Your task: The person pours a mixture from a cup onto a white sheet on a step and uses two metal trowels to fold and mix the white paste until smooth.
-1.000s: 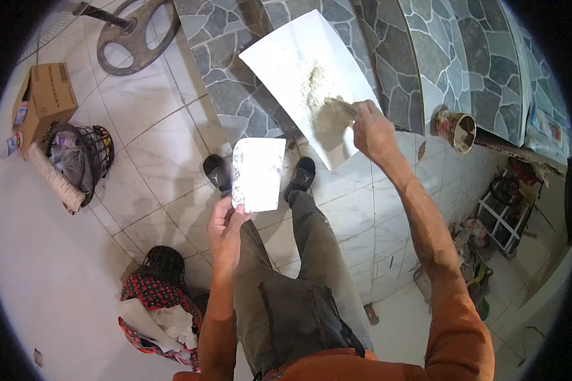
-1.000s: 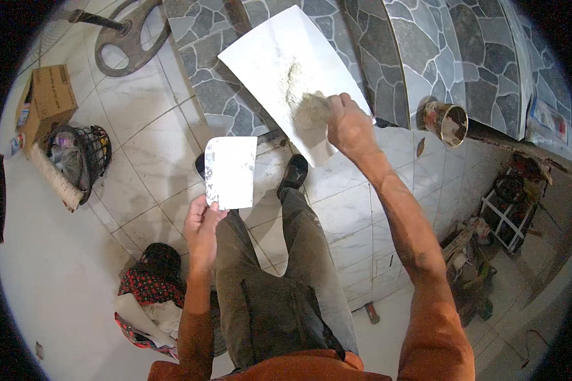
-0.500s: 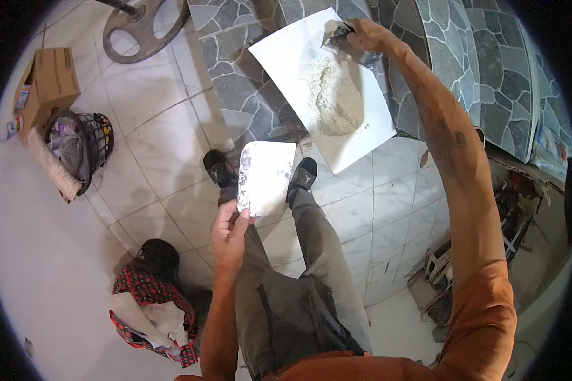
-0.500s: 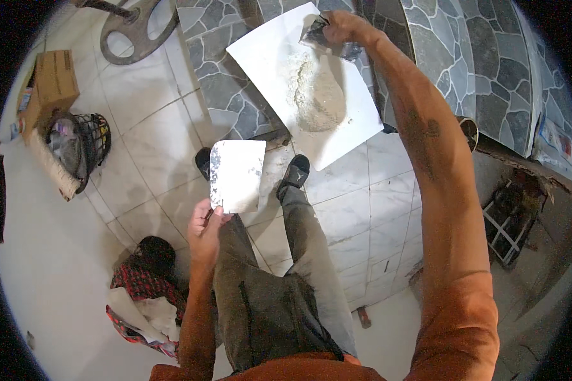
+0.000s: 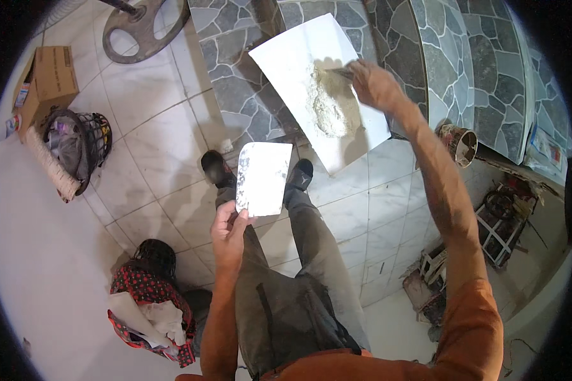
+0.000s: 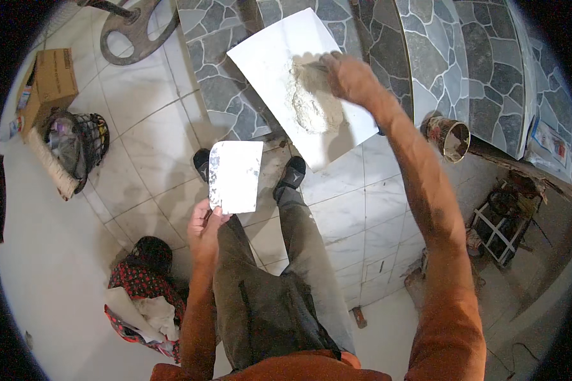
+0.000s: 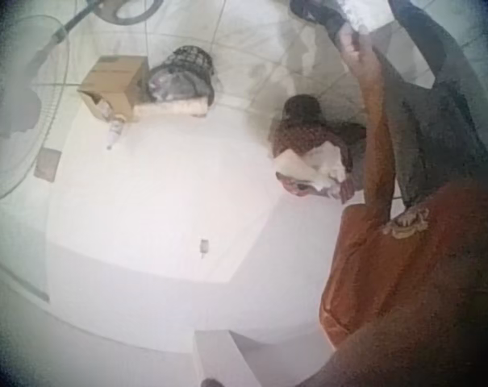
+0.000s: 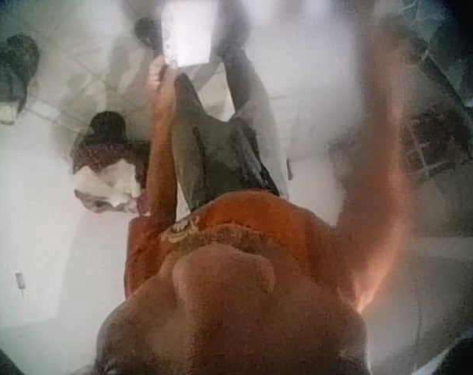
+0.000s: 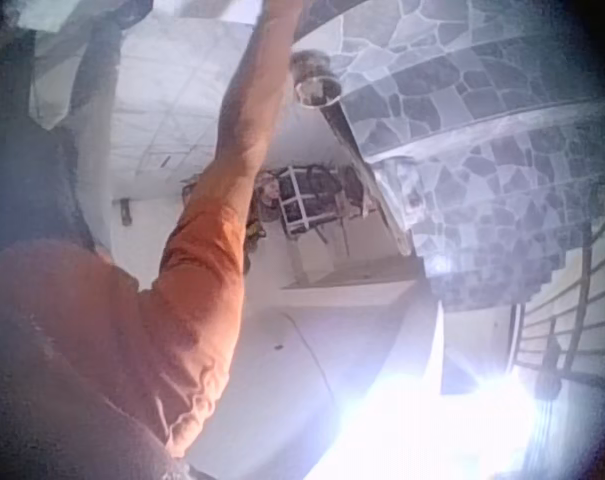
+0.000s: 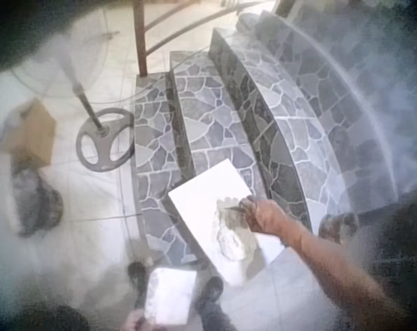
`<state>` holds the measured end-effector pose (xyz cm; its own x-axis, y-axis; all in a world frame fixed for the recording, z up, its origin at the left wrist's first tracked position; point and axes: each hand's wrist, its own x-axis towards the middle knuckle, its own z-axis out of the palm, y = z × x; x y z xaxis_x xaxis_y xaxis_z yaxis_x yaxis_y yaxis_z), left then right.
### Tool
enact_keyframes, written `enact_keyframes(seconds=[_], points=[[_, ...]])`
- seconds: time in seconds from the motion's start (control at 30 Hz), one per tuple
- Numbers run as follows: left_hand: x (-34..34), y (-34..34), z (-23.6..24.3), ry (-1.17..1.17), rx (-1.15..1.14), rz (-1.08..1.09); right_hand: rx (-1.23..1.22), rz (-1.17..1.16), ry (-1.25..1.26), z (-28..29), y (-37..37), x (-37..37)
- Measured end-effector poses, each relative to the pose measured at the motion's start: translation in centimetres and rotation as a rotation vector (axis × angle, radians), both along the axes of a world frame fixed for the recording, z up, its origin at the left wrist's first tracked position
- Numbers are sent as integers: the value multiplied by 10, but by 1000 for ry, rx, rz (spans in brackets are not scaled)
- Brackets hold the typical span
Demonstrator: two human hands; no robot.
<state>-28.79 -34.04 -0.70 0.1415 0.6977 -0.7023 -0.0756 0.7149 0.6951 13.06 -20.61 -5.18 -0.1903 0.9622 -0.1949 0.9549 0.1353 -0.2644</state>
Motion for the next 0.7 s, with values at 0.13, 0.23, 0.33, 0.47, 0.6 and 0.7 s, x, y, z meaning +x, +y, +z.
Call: enact_keyframes(seconds=[0.13, 0.23, 0.33, 0.47, 0.6, 0.7], points=[[3, 2, 0, -4, -13, 6, 4, 6, -137, 15, -57, -28], [-2, 2, 2, 6, -5, -13, 41, 10, -127, 22, -71, -44], [-4, 1, 1, 4, -6, -24, -33, -4, -114, 33, -56, -42], [-4, 2, 4, 2, -25, -51, 36, 176, -120, 32, 29, -31], [-6, -1, -1, 24, -15, -74, 87, 342, -47, -8, 118, -45], [3, -3, -1, 23, -55, 12, -141, 434, -185, -32, 164, -65]])
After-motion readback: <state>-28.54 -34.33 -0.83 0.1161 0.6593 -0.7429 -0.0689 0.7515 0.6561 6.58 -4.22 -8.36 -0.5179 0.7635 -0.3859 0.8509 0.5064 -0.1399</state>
